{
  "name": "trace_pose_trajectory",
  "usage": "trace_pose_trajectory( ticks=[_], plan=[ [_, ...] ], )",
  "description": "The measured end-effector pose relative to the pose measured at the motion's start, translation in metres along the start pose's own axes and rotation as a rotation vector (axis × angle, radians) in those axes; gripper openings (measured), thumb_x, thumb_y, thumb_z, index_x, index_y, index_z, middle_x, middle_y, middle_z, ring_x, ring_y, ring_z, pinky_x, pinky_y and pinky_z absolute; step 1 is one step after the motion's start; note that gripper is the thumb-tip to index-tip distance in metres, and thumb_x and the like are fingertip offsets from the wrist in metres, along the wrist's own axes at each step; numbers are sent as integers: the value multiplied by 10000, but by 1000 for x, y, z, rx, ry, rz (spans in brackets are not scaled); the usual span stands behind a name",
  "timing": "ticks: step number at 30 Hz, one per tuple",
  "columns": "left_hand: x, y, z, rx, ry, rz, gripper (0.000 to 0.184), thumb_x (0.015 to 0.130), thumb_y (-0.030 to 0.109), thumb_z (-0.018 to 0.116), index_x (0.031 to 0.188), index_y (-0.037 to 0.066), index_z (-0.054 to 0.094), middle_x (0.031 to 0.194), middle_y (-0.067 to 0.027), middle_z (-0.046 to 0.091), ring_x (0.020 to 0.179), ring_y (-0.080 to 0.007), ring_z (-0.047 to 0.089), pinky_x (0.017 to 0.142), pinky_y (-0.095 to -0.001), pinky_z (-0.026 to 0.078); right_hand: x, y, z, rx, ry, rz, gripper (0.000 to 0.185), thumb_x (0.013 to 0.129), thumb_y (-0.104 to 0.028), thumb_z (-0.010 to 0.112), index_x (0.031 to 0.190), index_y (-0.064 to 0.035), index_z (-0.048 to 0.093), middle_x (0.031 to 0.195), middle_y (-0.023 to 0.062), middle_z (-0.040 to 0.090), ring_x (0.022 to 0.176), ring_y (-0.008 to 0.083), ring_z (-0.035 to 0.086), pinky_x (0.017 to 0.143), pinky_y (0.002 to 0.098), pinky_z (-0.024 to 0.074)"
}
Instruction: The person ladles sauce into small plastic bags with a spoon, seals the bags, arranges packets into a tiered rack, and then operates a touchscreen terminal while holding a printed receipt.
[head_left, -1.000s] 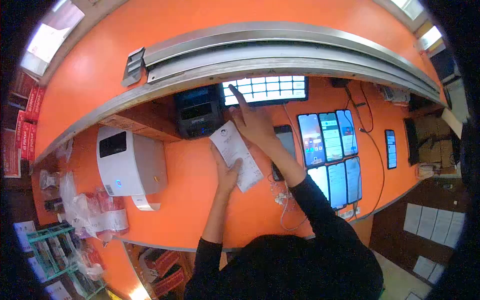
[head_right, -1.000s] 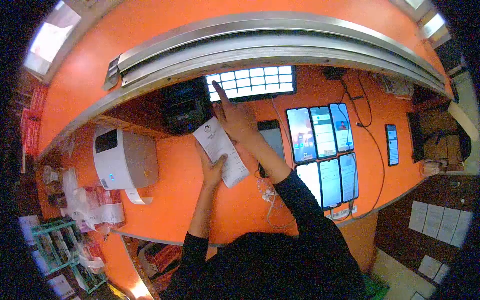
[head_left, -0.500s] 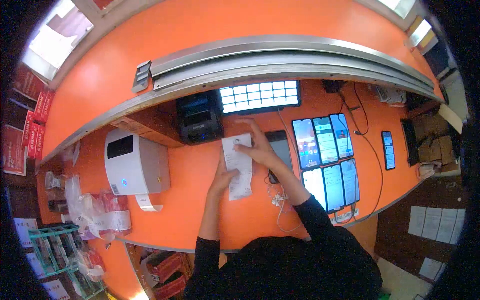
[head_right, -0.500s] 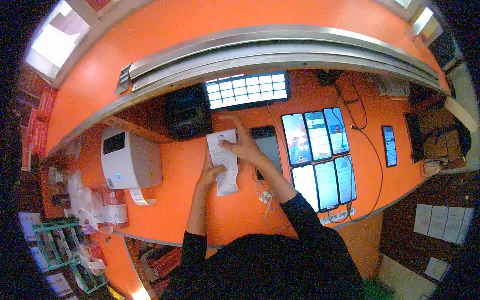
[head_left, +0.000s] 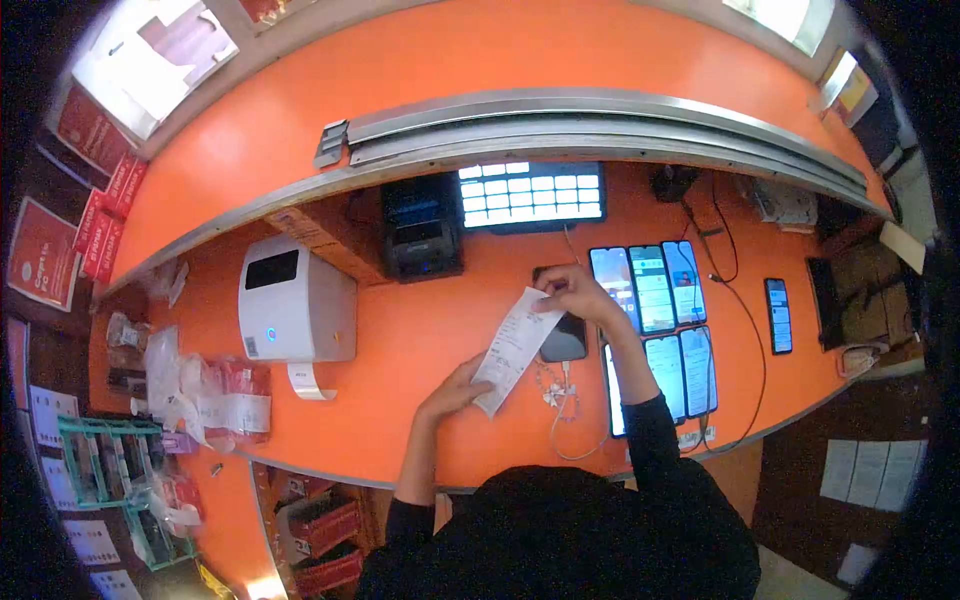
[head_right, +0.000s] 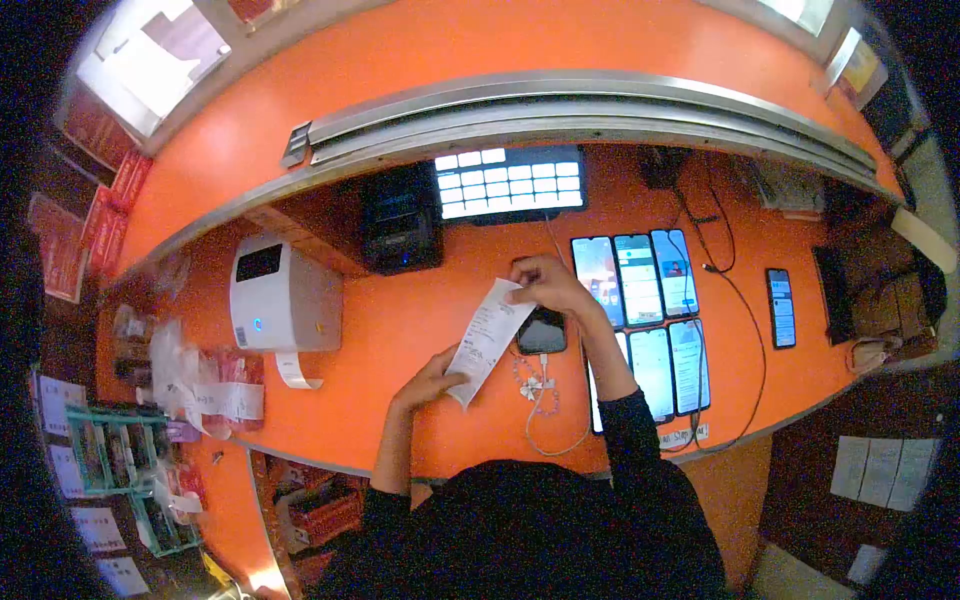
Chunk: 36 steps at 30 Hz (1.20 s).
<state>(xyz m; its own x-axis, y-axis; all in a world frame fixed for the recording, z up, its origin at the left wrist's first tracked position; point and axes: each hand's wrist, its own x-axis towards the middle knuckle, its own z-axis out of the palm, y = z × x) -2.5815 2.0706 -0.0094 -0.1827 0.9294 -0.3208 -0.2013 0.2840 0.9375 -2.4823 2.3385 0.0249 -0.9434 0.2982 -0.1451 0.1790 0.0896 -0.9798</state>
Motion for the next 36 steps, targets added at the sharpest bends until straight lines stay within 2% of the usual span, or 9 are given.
trace_pose_trajectory(
  ticks=[8, 11, 15, 17, 23, 25, 26, 30, 36],
  plan=[
    [-60, 1, 6, 67, 266, -65, 510, 844, 71, 574, 1317, -29, 409, 1220, -100, 544, 1147, -173, 494, 989, -320, 386, -16, -7, 18, 0, -69, -117, 152, 711, -59, 739, 854, -16, 717, 779, 50, 690, 736, 108, 622, 679, 251, 492],
    [-65, 8, 4, 264, 136, 121, 509, 857, 116, 607, 1311, -15, 420, 1197, -90, 549, 1107, -162, 508, 965, -316, 401, -24, -31, 37, -17, -187, -109, 125, 747, -29, 707, 869, -7, 706, 797, 54, 693, 749, 113, 632, 696, 262, 507],
    [-51, 37, 21, 140, 27, 62, 572, 864, 206, 630, 1340, 1, 388, 1182, -99, 558, 1043, -185, 552, 939, -318, 432, -24, -44, 68, -45, -321, -261, 119, 747, -10, 696, 864, 8, 691, 823, 66, 688, 781, 126, 632, 711, 267, 498],
    [-44, 48, 30, -234, 114, -94, 514, 869, 192, 613, 1305, 15, 405, 1036, -91, 597, 886, -178, 601, 815, -324, 510, -21, -45, 73, -57, -330, -279, 111, 754, -12, 683, 864, 5, 689, 811, 76, 683, 790, 132, 634, 714, 268, 496],
    [-45, 22, 31, -643, 135, -109, 288, 868, 112, 566, 1134, 50, 474, 707, -71, 528, 674, -207, 575, 576, -373, 539, 5, -18, 58, -127, -28, -186, 149, 825, 30, 583, 950, 15, 663, 794, 79, 655, 701, 133, 622, 641, 252, 499],
    [-49, 3, 24, -674, 182, -103, 290, 874, 121, 554, 1144, 53, 474, 690, -69, 510, 650, -210, 562, 578, -362, 519, 23, -3, 46, -126, 344, -198, 242, 829, -42, 595, 1066, -57, 640, 811, 103, 675, 637, 188, 655, 655, 320, 508],
    [-53, -7, 21, -705, 232, -106, 293, 879, 129, 542, 1155, 55, 474, 673, -67, 491, 625, -213, 549, 579, -351, 499, 30, 3, 35, -287, 317, -74, 394, 868, -97, 563, 1259, -127, 518, 827, 112, 669, 694, 239, 667, 660, 374, 510],
    [-65, -52, 0, -934, 157, 51, 376, 874, 215, 540, 1214, 72, 465, 648, -55, 466, 590, -213, 519, 612, -353, 474, 42, -9, 21, -534, 450, -171, 533, 910, -219, 521, 1402, -244, 317, 763, 161, 642, 749, 329, 644, 679, 432, 500],
    [-56, -35, 3, -1010, 55, 99, 459, 863, 226, 537, 1285, 79, 430, 637, -56, 427, 580, -204, 496, 615, -358, 471, 55, -14, 19, -634, 532, -324, 546, 891, -201, 536, 1395, -245, 330, 665, 202, 586, 651, 362, 620, 600, 486, 488]
  ],
)
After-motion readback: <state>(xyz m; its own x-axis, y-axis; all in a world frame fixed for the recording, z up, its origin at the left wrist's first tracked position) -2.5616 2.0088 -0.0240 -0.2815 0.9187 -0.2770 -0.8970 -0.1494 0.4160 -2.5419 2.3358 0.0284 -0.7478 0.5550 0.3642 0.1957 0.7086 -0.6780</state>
